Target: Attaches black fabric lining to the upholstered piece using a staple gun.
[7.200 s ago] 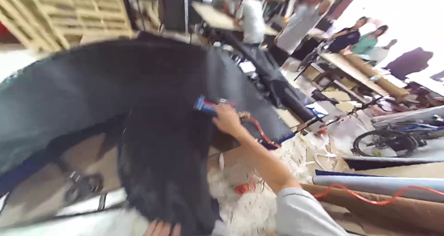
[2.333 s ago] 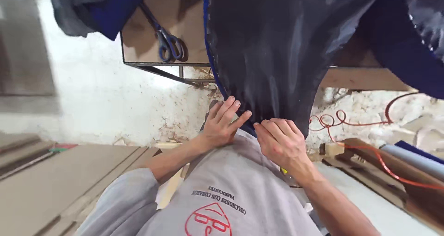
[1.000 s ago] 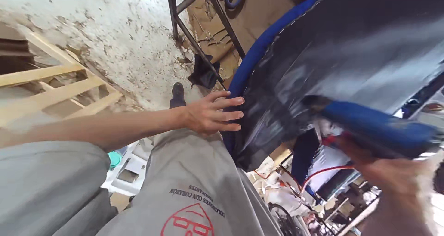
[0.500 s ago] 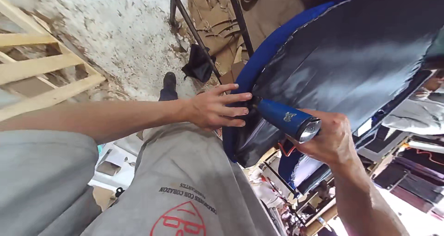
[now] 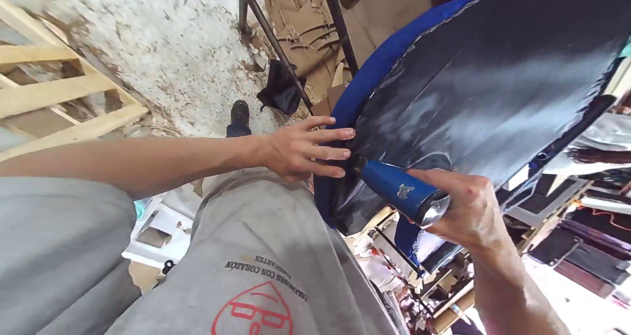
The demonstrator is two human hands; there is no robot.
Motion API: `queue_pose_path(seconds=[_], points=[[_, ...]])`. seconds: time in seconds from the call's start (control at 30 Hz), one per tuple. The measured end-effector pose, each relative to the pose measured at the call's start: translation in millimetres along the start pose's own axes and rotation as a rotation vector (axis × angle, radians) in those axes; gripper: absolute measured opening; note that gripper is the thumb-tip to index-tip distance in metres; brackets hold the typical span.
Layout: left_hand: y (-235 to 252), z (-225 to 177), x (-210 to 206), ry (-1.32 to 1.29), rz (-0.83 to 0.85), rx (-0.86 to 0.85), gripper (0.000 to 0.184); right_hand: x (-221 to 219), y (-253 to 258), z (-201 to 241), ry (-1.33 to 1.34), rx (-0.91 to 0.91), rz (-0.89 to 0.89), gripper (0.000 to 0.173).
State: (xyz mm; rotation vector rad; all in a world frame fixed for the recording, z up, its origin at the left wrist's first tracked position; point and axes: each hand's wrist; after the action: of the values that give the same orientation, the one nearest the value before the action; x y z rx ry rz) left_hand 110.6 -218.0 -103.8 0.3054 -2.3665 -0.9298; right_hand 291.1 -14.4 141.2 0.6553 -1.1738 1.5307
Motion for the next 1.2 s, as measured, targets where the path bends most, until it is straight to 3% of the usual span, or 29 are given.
queue_pose_path(seconds=[0.4, 0.6, 0.8, 1.2], points=[[-10, -8, -8, -0.001, -0.002, 0.03, 0.046, -4, -1, -4, -0.009, -0.008, -0.04, 0.04], [-15, 0, -16, -0.027, -0.053, -0.001, 0.04, -8, 3, -7, 0.0, 0.026, -0.023, 0.041], [-25, -9, -41, -0.024, -0.195, 0.07, 0.035, -9, 7, -9, 0.001, 0.055, -0.015, 0.04], [-25, -12, -39, 0.05, -0.193, 0.074, 0.034, 3, -4, -8, -0.017, 0.055, -0.009, 0.041]])
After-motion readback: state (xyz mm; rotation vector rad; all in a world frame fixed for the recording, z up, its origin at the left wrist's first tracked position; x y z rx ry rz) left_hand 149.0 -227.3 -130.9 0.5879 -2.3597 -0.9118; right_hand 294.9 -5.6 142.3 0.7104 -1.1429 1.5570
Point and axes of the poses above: each hand's wrist, its own y-axis towards the middle knuckle, its own x-axis out of the back of the hand, z = x × y, and after that the axes turned 8 degrees about x, right-handed
